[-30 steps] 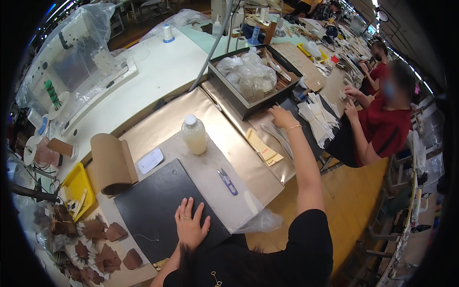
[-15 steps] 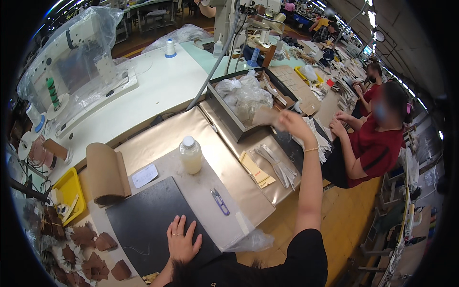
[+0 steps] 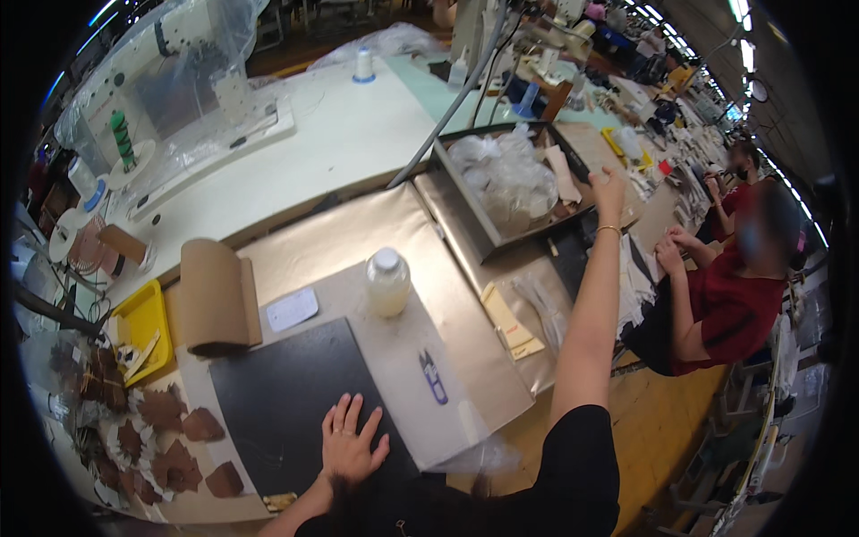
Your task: The person picks up brown leather pieces and white backing sheets from a workbench, aligns them, and applies a liquid from a squeeze bottle along the edges. The person then presses the pieces together and places them on the table. The process is repeated for multiple units.
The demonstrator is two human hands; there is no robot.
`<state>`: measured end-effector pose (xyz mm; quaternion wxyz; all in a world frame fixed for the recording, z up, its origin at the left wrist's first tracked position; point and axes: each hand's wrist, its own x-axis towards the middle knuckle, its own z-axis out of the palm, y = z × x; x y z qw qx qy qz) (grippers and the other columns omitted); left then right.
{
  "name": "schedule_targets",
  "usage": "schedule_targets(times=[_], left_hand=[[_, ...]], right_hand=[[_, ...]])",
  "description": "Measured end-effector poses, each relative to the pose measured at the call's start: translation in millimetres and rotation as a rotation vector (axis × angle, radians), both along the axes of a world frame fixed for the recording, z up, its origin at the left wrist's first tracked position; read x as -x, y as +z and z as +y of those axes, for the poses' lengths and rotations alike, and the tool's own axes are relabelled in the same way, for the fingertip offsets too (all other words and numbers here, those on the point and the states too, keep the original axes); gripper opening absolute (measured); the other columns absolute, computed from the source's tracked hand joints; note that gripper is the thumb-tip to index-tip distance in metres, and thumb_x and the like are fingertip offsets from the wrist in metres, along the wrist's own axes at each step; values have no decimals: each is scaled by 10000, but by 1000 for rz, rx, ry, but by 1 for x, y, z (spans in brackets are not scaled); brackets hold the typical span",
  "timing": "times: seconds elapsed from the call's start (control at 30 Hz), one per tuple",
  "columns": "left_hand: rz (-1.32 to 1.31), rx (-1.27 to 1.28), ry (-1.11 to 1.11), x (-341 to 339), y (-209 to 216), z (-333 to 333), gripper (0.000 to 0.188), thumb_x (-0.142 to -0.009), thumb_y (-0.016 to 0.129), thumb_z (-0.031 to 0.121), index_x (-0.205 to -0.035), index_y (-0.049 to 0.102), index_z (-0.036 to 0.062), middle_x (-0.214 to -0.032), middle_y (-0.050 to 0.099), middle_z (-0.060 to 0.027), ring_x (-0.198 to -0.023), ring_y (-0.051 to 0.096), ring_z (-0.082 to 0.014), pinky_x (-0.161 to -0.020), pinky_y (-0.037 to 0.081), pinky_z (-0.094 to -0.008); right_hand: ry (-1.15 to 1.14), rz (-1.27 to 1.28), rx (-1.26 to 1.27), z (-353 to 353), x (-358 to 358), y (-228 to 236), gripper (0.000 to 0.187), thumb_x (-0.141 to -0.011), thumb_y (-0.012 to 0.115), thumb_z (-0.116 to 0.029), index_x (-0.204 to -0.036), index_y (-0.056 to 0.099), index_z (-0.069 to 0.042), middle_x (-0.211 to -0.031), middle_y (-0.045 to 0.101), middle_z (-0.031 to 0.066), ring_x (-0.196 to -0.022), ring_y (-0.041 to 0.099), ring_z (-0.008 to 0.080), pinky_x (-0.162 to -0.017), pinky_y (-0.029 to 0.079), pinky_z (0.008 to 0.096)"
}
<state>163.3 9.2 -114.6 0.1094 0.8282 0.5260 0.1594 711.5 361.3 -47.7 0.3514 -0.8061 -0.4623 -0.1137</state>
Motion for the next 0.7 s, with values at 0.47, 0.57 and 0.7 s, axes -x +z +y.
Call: schedule_targets(times=[0.47, 0.57, 0.7], left_hand=[[-69, -43, -19, 3, -6, -4, 457, -796, 675, 262, -1211, 593, 88, -1370, 430, -194, -1314, 350, -359, -1056, 292, -490], [-89, -62, -22, 6, -8, -5, 455, -800, 678, 270, -1208, 595, 88, -1369, 436, -192, -1314, 354, -356, -1063, 287, -487], [-120, -84, -28, 9, -11, -7, 453, -804, 680, 280, -1207, 596, 90, -1372, 438, -185, -1315, 358, -349, -1072, 283, -482]], right_hand=[[362, 263, 301, -285, 203, -46, 311, -841, 677, -187, -1114, 640, -43, -1106, 622, 113, -990, 592, 253, -856, 469, 332], [206, 35, 249, -287, 214, -78, 320, -830, 676, -210, -1105, 647, -49, -1128, 606, 125, -1020, 584, 275, -850, 467, 349], [135, -186, 284, -256, 219, -97, 319, -815, 676, -240, -1079, 666, -61, -1061, 621, 118, -986, 589, 298, -861, 468, 390]])
